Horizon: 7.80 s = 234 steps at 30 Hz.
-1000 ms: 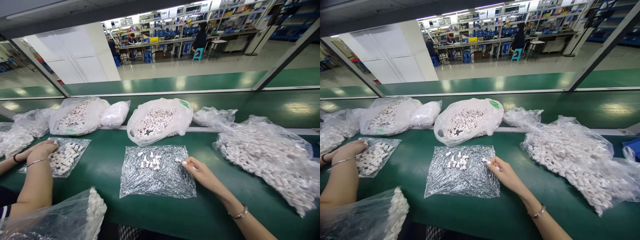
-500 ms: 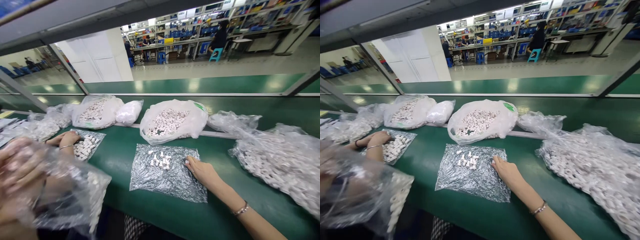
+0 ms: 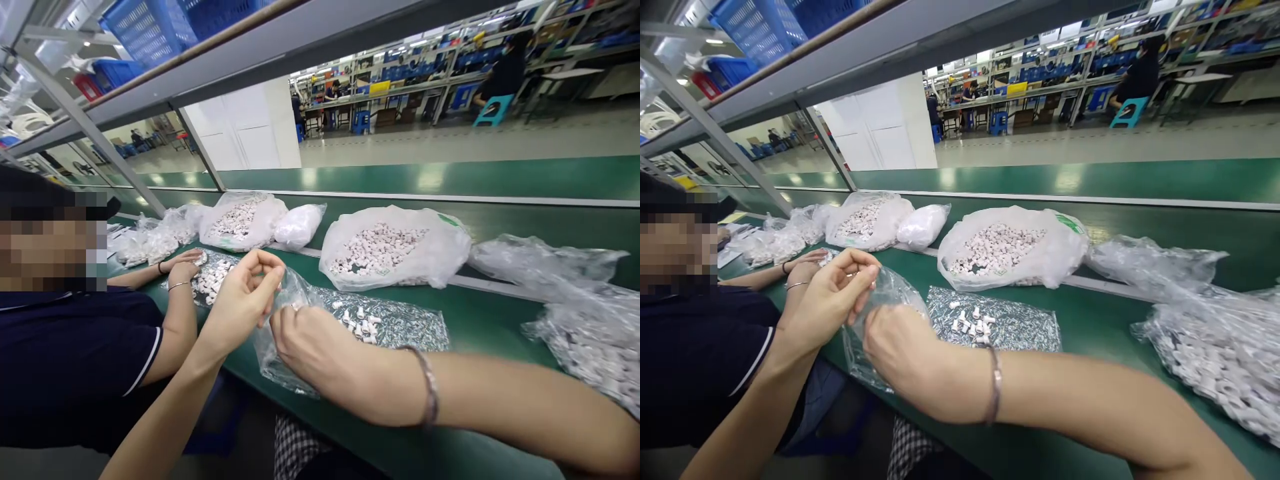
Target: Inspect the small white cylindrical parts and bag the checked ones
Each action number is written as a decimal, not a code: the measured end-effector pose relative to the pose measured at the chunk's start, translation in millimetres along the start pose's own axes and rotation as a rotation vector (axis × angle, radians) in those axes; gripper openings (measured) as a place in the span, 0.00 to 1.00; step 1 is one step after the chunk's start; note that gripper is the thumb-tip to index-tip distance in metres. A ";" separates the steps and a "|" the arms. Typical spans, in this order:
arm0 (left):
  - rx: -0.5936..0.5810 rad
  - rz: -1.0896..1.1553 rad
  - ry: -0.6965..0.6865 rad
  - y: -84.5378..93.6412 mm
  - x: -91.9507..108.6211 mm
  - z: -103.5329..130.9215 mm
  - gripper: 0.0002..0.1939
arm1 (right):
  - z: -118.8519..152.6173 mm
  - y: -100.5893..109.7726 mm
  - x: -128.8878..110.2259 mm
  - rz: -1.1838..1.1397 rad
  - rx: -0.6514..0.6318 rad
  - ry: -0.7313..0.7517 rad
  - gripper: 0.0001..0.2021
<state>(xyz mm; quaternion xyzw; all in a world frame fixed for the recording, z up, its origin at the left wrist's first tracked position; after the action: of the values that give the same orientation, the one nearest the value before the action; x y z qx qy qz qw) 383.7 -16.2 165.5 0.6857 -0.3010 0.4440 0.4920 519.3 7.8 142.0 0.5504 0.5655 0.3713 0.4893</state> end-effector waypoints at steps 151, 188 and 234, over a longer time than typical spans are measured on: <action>0.111 -0.051 0.230 23.9 -61.0 26.3 0.17 | 145.5 -115.7 143.8 -1.235 0.304 -0.777 0.26; 0.062 -0.034 0.250 21.7 -56.7 27.2 0.18 | 105.3 -119.6 146.3 -0.589 0.065 -0.683 0.10; 0.131 -0.559 -0.306 72.7 72.8 -14.8 0.10 | 48.6 142.2 86.7 0.113 0.372 0.066 0.15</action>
<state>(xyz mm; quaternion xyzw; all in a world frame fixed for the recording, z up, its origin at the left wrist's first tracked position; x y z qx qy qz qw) 348.2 -24.9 262.8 0.8309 -0.1423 0.2020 0.4986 610.3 104.3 253.9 0.6499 0.6080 0.3052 0.3388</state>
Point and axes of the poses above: each hand's wrist, its own z-axis away from the middle knuckle, its own y-axis out of the back of the hand, x = y × z, the point moved 1 cm from there along -z, towards the middle knuckle, and after that the axes turned 10 degrees about -z, right-handed, at the moved point
